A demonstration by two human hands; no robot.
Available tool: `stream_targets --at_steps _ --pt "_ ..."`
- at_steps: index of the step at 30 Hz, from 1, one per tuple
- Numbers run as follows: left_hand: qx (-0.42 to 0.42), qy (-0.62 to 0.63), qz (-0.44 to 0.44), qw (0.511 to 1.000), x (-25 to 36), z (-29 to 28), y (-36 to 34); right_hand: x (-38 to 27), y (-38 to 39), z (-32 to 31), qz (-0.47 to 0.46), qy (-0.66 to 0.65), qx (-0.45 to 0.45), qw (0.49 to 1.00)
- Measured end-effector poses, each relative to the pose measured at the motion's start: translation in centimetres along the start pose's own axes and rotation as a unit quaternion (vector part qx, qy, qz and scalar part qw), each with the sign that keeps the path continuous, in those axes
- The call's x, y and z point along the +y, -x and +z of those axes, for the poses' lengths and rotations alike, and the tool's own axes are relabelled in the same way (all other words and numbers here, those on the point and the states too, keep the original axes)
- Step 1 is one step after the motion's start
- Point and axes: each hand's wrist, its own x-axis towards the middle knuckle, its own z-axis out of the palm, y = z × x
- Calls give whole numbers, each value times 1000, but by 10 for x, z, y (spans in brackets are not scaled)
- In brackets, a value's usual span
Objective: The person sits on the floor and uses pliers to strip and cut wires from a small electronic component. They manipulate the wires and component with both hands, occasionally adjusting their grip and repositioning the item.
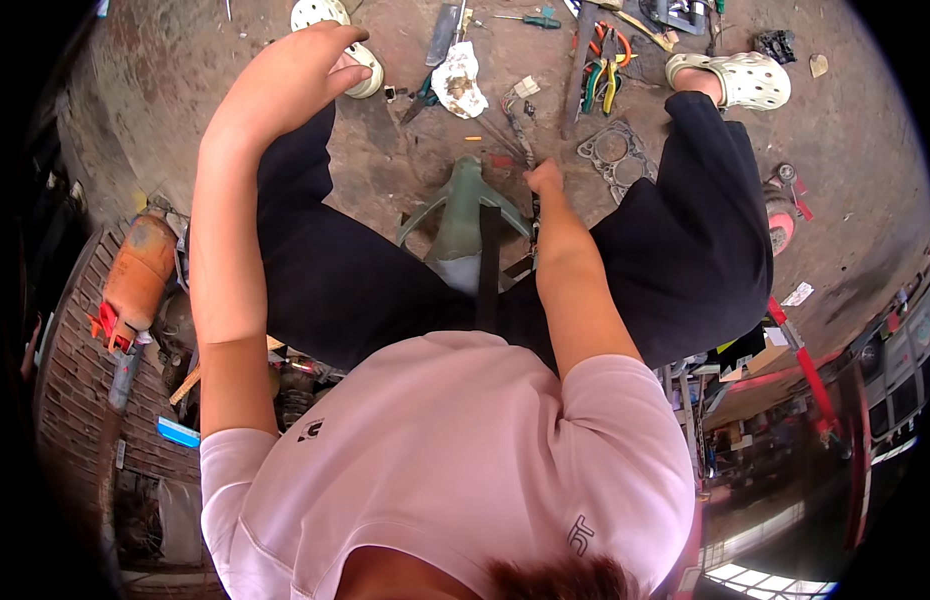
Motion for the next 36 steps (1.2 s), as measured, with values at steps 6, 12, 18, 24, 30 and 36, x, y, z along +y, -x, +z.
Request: stream_targets --at_steps 6,12,18,24,30,36 --pt "37 7 43 998 12 -17 1 -56 29 -41 -105 -70 32 991" --pt "-24 -3 29 999 34 -33 -5 -82 25 -38 -149 -60 105 981" --pt "67 30 99 992 43 -30 9 -69 8 -24 16 -97 224 970" --pt "43 53 37 997 58 -62 20 -91 10 -50 17 -5 161 987" --pt "46 39 75 995 45 -42 0 -96 -9 -59 -23 -64 147 987" --pt "81 -4 62 995 42 -20 -4 -165 66 -120 -240 -309 266 881"
